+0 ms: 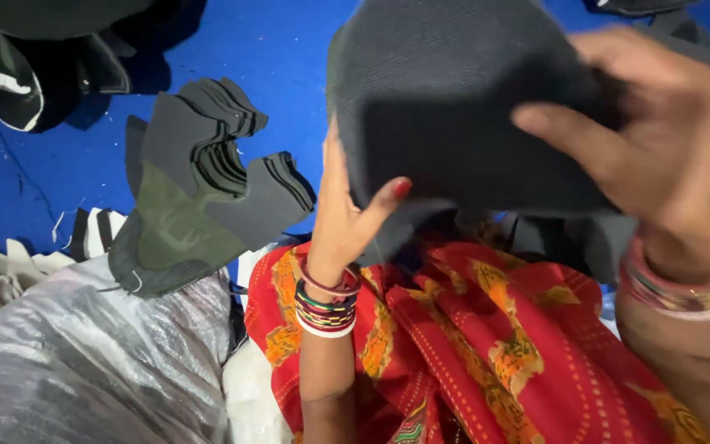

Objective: The person sits on the floor at a blue work table covered with cut foam shoe upper pieces. She picks up dark foam cutouts one at a time, aligns them over a green shoe-shaped base piece, smooths them flat with her palms, and stacks matched pieces into piles, moving finished stacks aside.

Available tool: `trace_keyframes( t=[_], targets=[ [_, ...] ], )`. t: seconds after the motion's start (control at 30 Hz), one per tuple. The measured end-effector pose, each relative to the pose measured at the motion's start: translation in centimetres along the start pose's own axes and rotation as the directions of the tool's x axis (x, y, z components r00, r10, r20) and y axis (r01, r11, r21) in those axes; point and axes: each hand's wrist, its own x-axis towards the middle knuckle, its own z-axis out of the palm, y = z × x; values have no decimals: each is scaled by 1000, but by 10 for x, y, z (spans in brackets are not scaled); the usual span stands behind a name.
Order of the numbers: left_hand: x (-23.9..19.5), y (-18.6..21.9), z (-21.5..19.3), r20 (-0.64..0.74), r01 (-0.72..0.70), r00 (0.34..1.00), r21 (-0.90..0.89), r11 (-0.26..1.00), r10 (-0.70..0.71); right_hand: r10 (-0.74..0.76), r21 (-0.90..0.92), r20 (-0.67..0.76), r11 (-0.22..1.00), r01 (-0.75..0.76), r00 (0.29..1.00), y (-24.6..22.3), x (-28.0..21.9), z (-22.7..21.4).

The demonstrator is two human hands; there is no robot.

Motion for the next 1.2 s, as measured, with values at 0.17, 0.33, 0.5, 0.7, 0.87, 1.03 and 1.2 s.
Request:
trace_keyframes(
  t=[0.17, 0.33, 0.5, 0.7, 0.87, 1.03, 1.2],
  targets=[
    [-10, -63, 9, 83, 297, 951, -527, 796, -299, 60, 57, 84, 996, -65, 995, 94, 39, 59],
    [-5, -75, 8, -51, 385, 894, -419, 822, -444, 14, -69, 109, 998, -6, 994, 147, 37, 93],
    [2, -81, 1, -109, 442, 858, -342, 829, -502, 61, -37, 119, 998, -57, 991, 146, 46, 100],
    [23, -90, -6, -113, 417, 870, -350, 839, -480, 33, -91, 59, 995, -28, 998, 157, 61, 110],
    [27, -109, -3, -102, 392, 881, -386, 835, -461, 102, -128, 39, 987, -97, 994, 173, 70, 118],
    [28, -109, 0, -156, 431, 864, -264, 863, -479, 88, -165, 49, 983, -79, 995, 158, 69, 117],
    [28, -92, -1, -264, 453, 868, 69, 889, -421, -21, -365, -24, 931, 11, 999, 152, 59, 117]
  ],
)
